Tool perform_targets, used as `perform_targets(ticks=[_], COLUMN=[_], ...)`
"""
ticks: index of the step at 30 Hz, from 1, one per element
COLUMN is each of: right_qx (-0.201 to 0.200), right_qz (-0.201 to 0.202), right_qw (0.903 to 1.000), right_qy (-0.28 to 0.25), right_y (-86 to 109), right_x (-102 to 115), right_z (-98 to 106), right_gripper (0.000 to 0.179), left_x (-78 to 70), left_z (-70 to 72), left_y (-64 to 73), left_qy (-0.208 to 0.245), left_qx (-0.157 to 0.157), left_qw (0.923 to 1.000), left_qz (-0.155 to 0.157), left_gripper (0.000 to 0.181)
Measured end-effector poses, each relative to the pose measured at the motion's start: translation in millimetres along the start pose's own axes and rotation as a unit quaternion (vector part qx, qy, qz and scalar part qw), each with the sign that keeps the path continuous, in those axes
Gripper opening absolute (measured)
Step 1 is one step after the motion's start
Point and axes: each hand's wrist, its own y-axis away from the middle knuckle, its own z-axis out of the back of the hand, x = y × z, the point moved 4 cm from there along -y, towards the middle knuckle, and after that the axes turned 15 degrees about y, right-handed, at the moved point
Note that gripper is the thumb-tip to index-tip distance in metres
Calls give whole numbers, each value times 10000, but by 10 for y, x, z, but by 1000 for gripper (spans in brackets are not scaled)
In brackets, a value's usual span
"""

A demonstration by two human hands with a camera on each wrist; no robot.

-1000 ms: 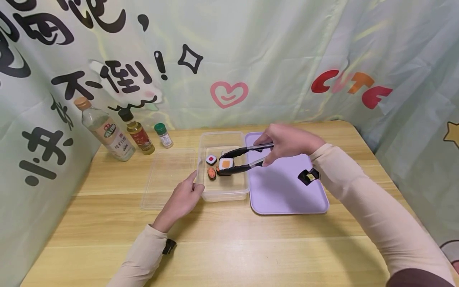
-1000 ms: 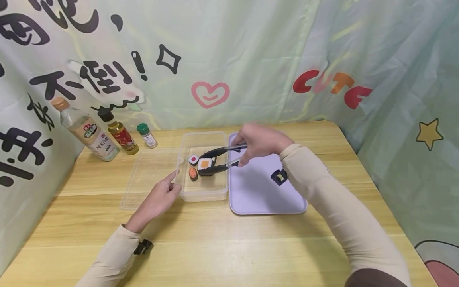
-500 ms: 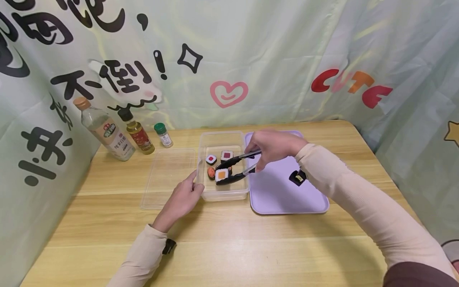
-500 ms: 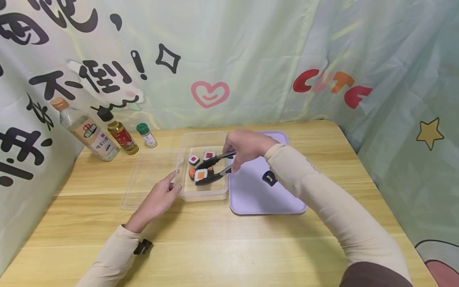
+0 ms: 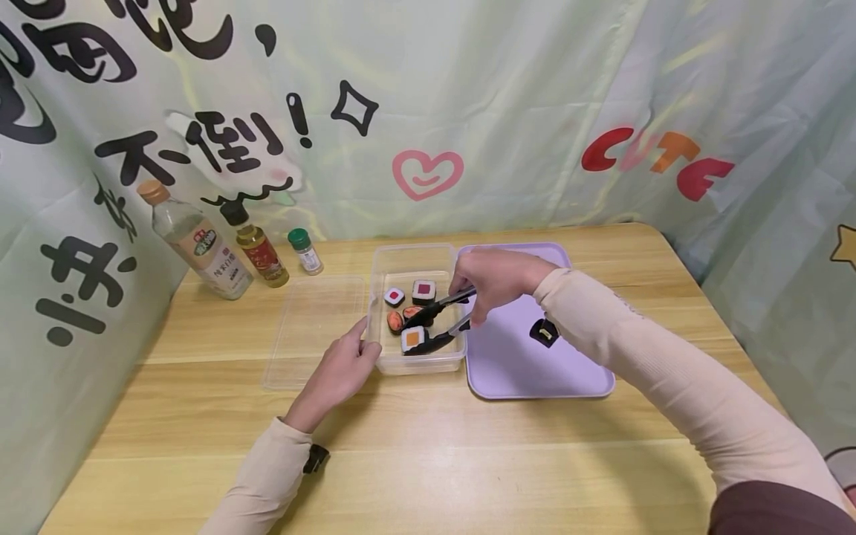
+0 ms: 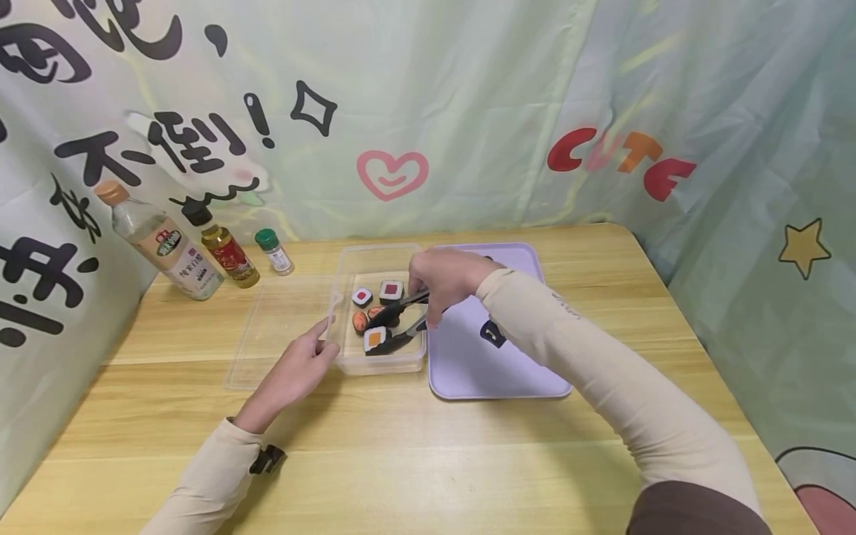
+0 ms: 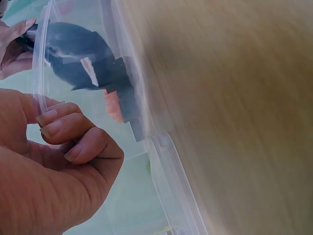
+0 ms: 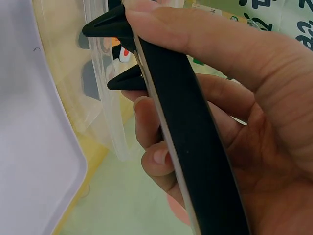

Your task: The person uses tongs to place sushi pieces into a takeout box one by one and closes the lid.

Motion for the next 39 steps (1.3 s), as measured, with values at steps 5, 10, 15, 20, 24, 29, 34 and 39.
perform_targets(ticks=[5,10,15,20,24,29,34,39], right_qx=[69,115,127,188,175,28,-201,-453], right_qz=[-106,-303,-335,-357,-317,-271,-327,-647], right_qw=[9999,9994,9991,9991,9993,9995,9985,9945], right_qy=[14,103,210,154,72,-139,-379,-694], right_y=[-19,-16,-16,-6,28,118,238,408], right_x=[22,43,49,38,19,-42,-151,-305], right_z=[-21,-31,-33,-42,-36,29,105,149], right_gripper=[43,47,48,44,43,43,52,62], left_x=[4,18,19,14,10,2,-3,-1], left_z=[2,8,8,2,-1,1,2,1], left_y=[4,10,9,8,7,5,9,12], left_qy=[1,-14,-12,10,8,-26,10,51], left_qx=[0,-15,-20,3,11,-17,-10,25], left_qw=[10000,10000,10000,10000,10000,10000,10000,10000], left_qz=[2,49,39,29,7,-43,-38,-29], left_gripper=[62,62,62,62,62,61,61,62])
